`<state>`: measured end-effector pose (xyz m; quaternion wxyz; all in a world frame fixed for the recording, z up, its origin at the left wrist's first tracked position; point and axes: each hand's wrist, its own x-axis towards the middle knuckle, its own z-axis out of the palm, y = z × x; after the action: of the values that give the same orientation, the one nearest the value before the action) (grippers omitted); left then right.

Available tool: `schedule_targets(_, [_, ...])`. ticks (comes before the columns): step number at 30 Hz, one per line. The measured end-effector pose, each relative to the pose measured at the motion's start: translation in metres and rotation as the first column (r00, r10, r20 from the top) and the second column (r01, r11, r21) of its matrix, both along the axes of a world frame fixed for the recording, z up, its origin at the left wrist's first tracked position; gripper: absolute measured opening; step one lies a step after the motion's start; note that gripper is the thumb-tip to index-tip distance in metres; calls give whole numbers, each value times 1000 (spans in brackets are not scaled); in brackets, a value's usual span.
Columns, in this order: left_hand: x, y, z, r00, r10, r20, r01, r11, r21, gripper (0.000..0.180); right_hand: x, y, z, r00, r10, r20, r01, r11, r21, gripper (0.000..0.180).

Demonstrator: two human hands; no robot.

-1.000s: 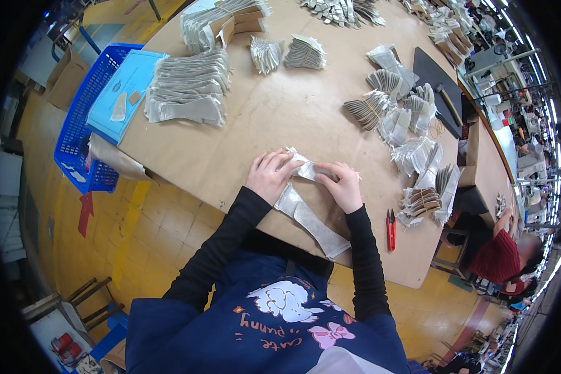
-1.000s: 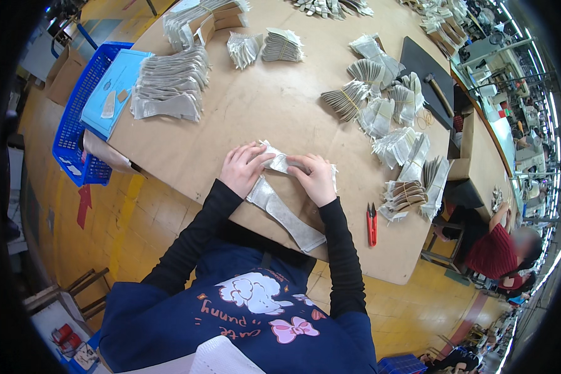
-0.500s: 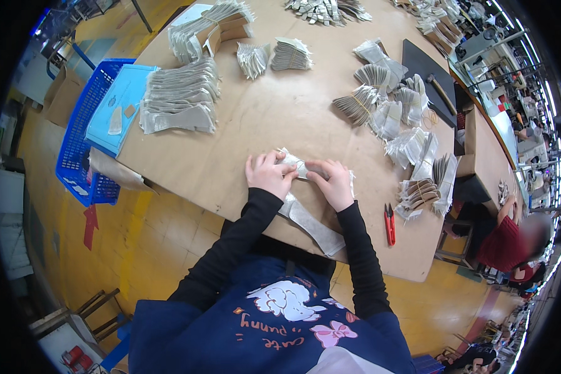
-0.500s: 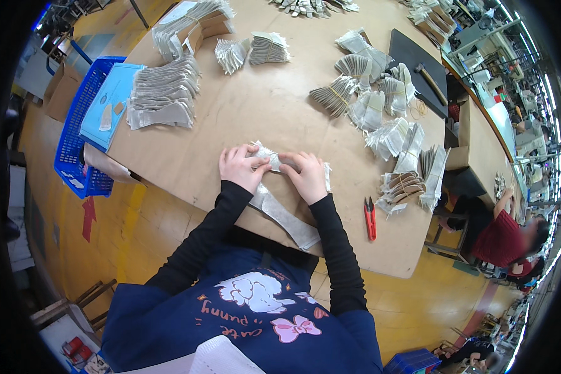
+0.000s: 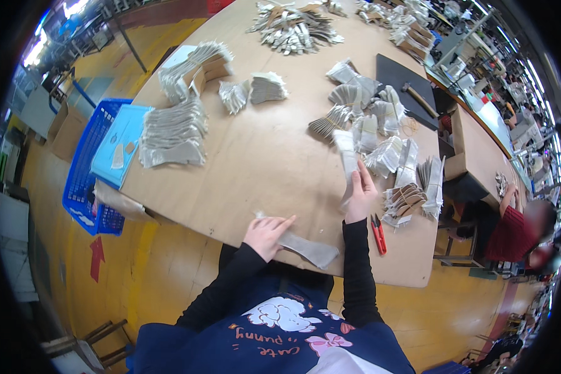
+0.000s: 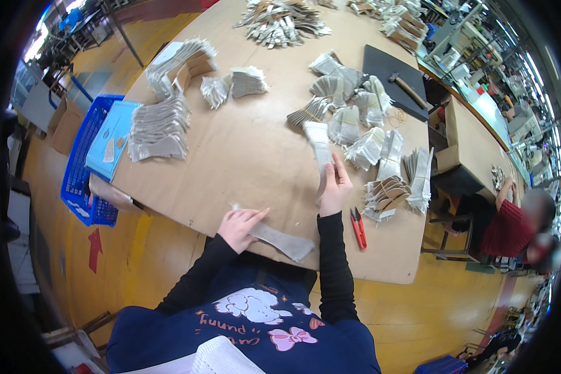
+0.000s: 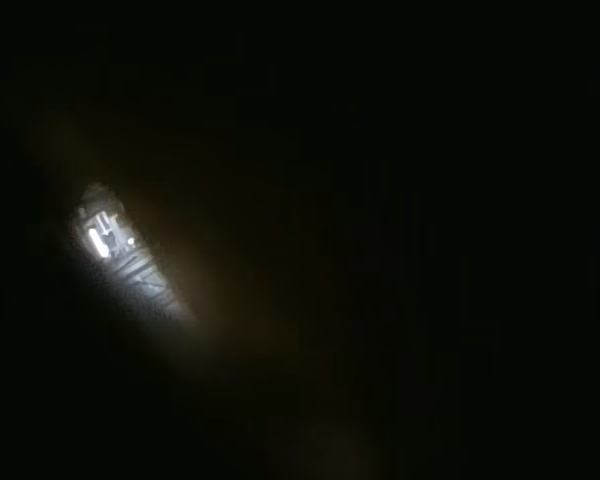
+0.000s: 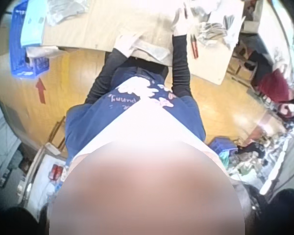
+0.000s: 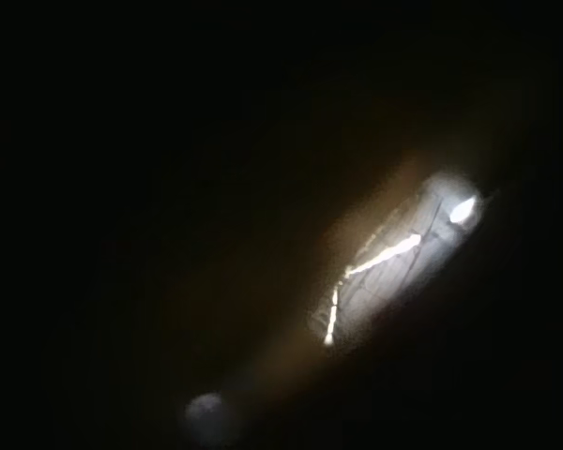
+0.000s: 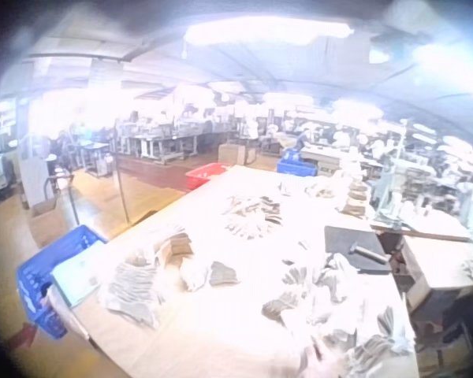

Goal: The person repeatedly picks up small white fabric pieces from a table, folds them by hand, and places them into neat stacks. The person also gathers the folded stacks and bundles them together. The work is performed at a large table in a factory setting with other workers visible in the background.

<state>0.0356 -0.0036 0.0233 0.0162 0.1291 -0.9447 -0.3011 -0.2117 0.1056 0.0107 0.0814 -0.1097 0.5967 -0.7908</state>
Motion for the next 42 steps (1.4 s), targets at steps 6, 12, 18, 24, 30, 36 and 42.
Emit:
schedule_targets(6, [-22,-36,8,909,409,-76,-381,892,242,59,-3,7,6,952,200,232,-119,940,-320,44])
schedule_targets(12, [-77,-17,-8,777,573,-261,-306,707,637,48,57,-15,0,874,456,168,-432,888,-158,46])
schedule_targets(18, [-95,27,-28,611,763,-213,-234,431,872,41,76,-21,-2,937,349,15,-349,933,83,44])
schedule_targets(24, [-98,46,-22,542,819,-186,-223,354,908,36,86,-25,4,847,371,-380,-232,902,365,44])
schedule_targets(30, [-77,30,-14,417,384,-824,-471,867,166,57,75,-3,22,520,318,-793,215,850,482,29])
schedule_targets(36, [-42,-26,-22,876,191,-442,-421,750,-510,62,80,-11,10,338,563,-754,180,748,639,25])
schedule_targets(42, [-30,-56,-21,945,-200,-258,-52,688,-724,39,90,-16,5,289,657,-696,32,720,693,20])
